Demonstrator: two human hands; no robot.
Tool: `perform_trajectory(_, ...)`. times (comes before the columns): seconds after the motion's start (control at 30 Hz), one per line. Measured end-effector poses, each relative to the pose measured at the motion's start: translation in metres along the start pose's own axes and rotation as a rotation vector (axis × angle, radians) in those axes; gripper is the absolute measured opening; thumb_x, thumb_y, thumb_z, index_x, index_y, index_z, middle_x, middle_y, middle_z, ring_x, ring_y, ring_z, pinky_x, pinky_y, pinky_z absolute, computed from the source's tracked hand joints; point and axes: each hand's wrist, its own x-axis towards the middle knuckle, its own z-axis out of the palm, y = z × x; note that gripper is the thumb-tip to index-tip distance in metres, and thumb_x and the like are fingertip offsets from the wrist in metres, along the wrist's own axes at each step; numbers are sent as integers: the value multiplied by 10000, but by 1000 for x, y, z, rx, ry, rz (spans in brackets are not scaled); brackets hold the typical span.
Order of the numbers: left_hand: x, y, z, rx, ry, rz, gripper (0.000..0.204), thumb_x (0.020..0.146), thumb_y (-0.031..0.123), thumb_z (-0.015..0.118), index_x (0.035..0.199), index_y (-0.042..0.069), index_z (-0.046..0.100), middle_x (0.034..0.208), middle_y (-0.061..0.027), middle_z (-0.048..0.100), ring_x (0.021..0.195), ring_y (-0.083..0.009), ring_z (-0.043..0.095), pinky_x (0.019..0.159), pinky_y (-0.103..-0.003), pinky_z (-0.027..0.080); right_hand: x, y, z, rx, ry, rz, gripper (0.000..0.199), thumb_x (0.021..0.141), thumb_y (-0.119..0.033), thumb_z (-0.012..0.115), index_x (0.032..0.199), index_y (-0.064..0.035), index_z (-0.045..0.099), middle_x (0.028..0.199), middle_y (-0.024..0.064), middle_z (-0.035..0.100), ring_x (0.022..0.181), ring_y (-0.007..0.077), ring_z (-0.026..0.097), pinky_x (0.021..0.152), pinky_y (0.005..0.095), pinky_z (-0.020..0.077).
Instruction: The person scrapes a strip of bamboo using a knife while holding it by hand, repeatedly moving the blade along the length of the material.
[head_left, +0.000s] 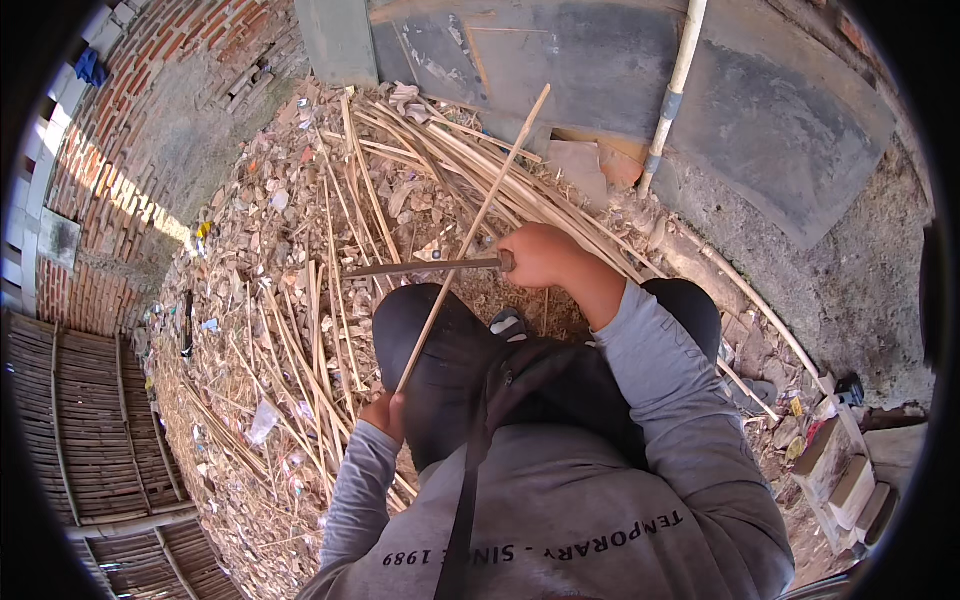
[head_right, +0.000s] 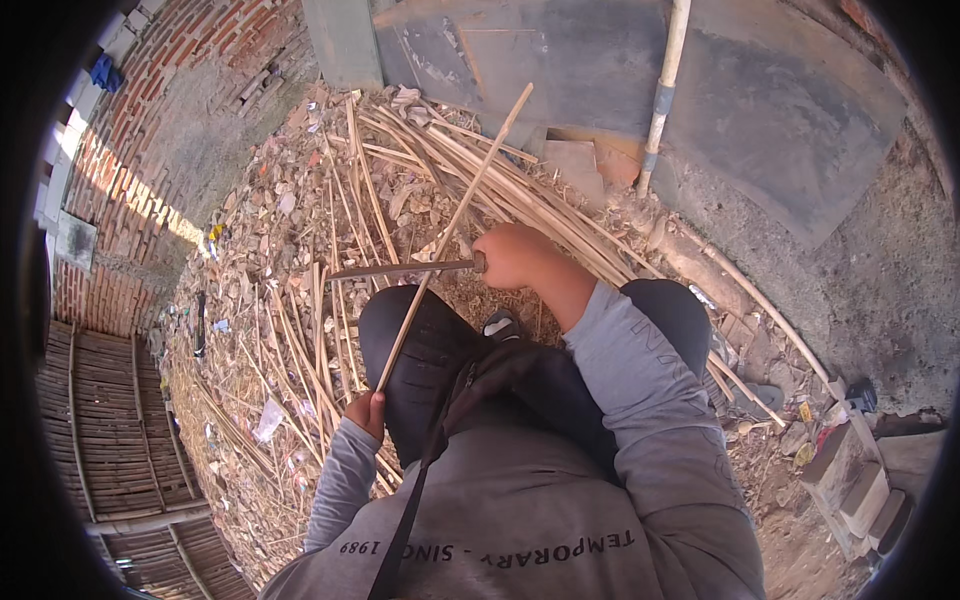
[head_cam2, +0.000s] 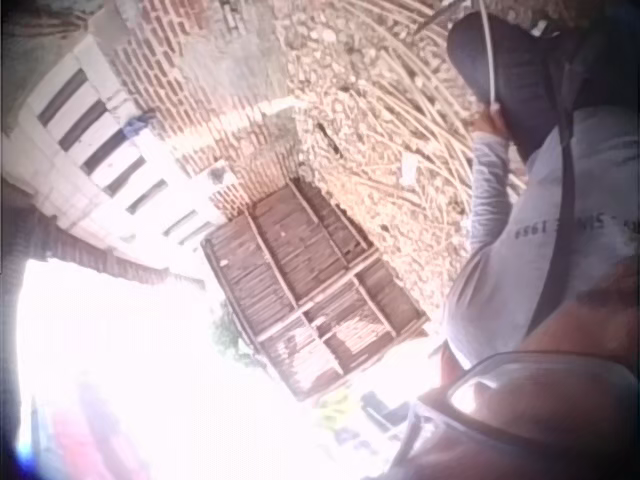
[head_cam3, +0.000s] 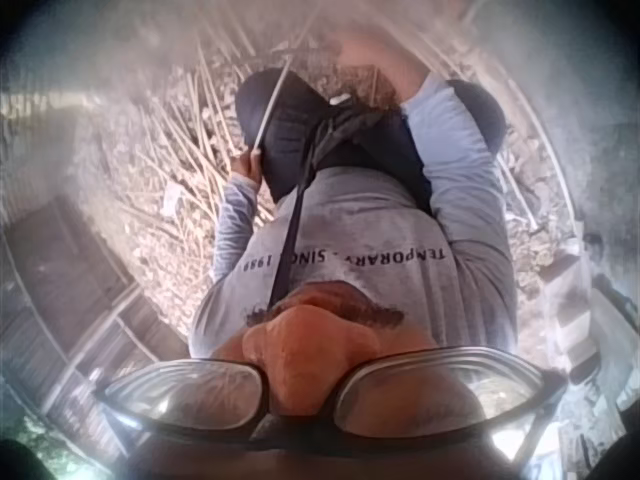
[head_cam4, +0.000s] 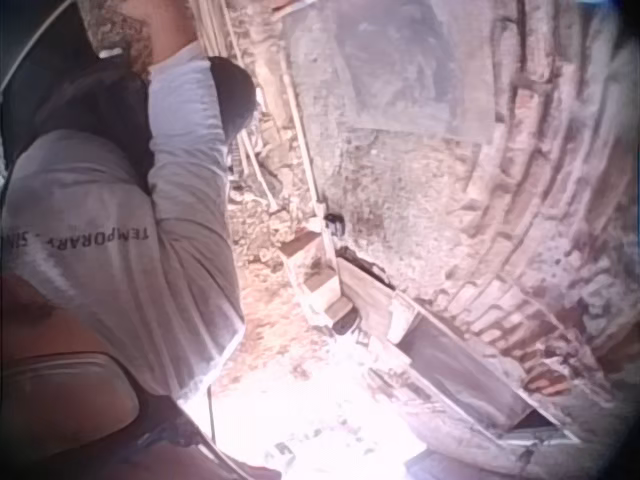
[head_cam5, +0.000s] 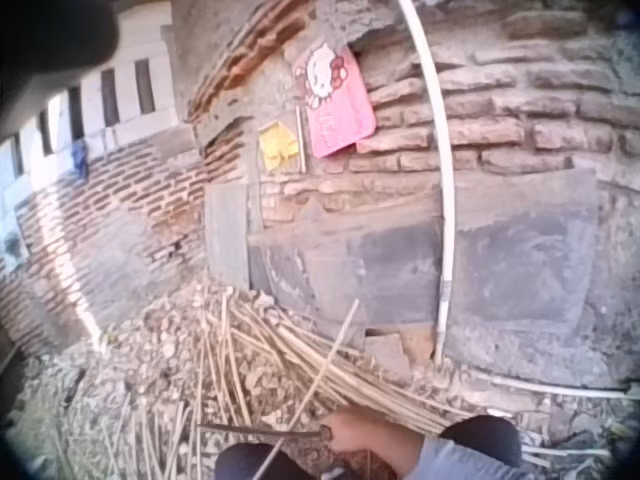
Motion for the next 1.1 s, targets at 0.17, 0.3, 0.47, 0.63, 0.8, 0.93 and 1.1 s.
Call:
perform_trajectory(0.17, 2, 0, 2, -8, 31, 13, 457, 962, 406, 396, 934, 18, 635, 742, -280, 616, 751, -471, 612, 654, -501, 479, 0, 5, 3, 49, 62, -10, 210, 688, -214, 678, 872, -112, 677, 814, 148, 658, 823, 351, 638, 713, 465, 505)
perform_trajectory(0.3, 1, -8, 6, -21, 40, 20, 457, 963, 408, 393, 939, 19, 630, 740, -281, 615, 749, -474, 611, 649, -502, 479, -2, -13, 4, -14, 11, -65, 234, 687, -212, 666, 899, -115, 684, 847, 146, 665, 859, 347, 641, 746, 468, 513)
perform_trajectory(0.47, 0, -1, 1, -17, 31, 13, 471, 965, 423, 385, 937, 20, 627, 735, -284, 612, 748, -476, 611, 647, -504, 479, -3, -3, -5, -43, 82, -9, 276, 688, -214, 660, 945, -120, 687, 856, 145, 669, 855, 350, 643, 755, 459, 515)
perform_trajectory(0.63, 2, 2, -1, 20, 6, 8, 480, 967, 434, 378, 926, 21, 620, 734, -280, 612, 761, -473, 614, 655, -506, 479, 0, 19, -12, 53, 242, 133, 288, 687, -200, 640, 959, -118, 685, 852, 149, 666, 843, 348, 641, 738, 456, 510)
perform_trajectory(0.8, 0, -2, -3, -62, -17, 20, 493, 974, 440, 380, 935, 11, 620, 724, -266, 612, 734, -449, 625, 643, -474, 479, -8, -8, -10, -65, 85, -11, 224, 682, -181, 626, 876, -81, 678, 859, 162, 669, 836, 356, 637, 729, 465, 502)
perform_trajectory(0.93, 3, 0, -5, -129, -42, -3, 488, 980, 428, 388, 984, 3, 628, 724, -254, 614, 720, -437, 623, 641, -450, 476, 9, 31, 4, 91, 116, 93, 192, 680, -166, 616, 831, -64, 676, 848, 168, 668, 833, 375, 631, 729, 457, 501)
perform_trajectory(1.1, 4, -9, -4, -103, -36, -18, 497, 984, 423, 394, 990, -17, 625, 724, -238, 620, 707, -401, 630, 649, -428, 476, 8, 17, 0, 50, 147, 80, 208, 684, -181, 631, 859, -73, 661, 841, 169, 654, 830, 370, 629, 721, 458, 498)
